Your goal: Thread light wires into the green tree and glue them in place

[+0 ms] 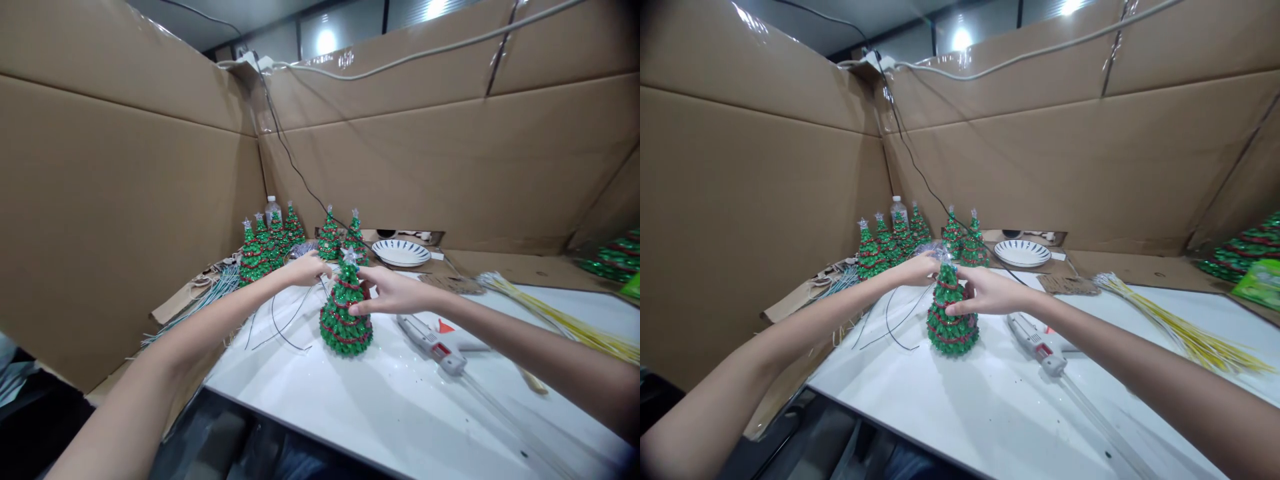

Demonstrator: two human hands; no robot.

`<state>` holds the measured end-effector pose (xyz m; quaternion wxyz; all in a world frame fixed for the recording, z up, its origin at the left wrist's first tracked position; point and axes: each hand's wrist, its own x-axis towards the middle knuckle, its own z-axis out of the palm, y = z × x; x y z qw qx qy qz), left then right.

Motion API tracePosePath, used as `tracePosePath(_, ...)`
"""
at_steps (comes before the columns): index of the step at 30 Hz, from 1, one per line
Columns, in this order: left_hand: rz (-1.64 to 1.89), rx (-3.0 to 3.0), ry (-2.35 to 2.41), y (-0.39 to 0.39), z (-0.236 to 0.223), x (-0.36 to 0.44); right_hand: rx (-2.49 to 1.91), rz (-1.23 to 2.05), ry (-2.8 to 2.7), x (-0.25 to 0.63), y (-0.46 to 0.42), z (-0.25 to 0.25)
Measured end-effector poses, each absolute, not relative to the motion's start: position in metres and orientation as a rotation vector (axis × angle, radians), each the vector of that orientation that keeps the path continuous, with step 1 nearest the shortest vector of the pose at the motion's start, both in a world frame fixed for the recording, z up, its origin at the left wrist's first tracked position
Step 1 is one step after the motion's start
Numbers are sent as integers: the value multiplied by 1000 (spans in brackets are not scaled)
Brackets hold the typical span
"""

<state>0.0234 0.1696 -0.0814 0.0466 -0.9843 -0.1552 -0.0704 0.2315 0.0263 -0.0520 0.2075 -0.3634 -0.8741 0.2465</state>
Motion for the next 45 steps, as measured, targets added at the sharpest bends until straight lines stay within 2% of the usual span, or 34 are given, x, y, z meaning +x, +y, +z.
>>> tracePosePath(7, -414, -3184, -445, 152, -22, -18, -1026, 734, -2384, 231, 23, -62)
tracePosePath(12, -467, -3116, -758, 138, 13, -67, -1045, 743, -2362, 233, 23, -66)
tracePosePath(14, -373, -3075, -837, 136, 16, -83, -1099, 709, -2362, 234, 23, -67)
tracePosePath(18, -86, -3041, -988, 131, 0, -98, -1225, 650, -2353, 235, 22, -67)
tracePosePath(22, -42, -3042, -1105, 127, -36, -89, -1303, 610, -2336, 234, 20, -67)
tracePosePath(27, -119, -3016, -1320, 144, -75, -50, -1336, 633, -2306, 232, 16, -64)
tracePosePath(39, -217, -2835, -1827, 191, -106, 40, -1304, 693, -2230, 279, -8, -54)
tracePosePath(45, -539, -2904, -1862, 182, -91, 34, -1311, 714, -2144, 297, -23, -44)
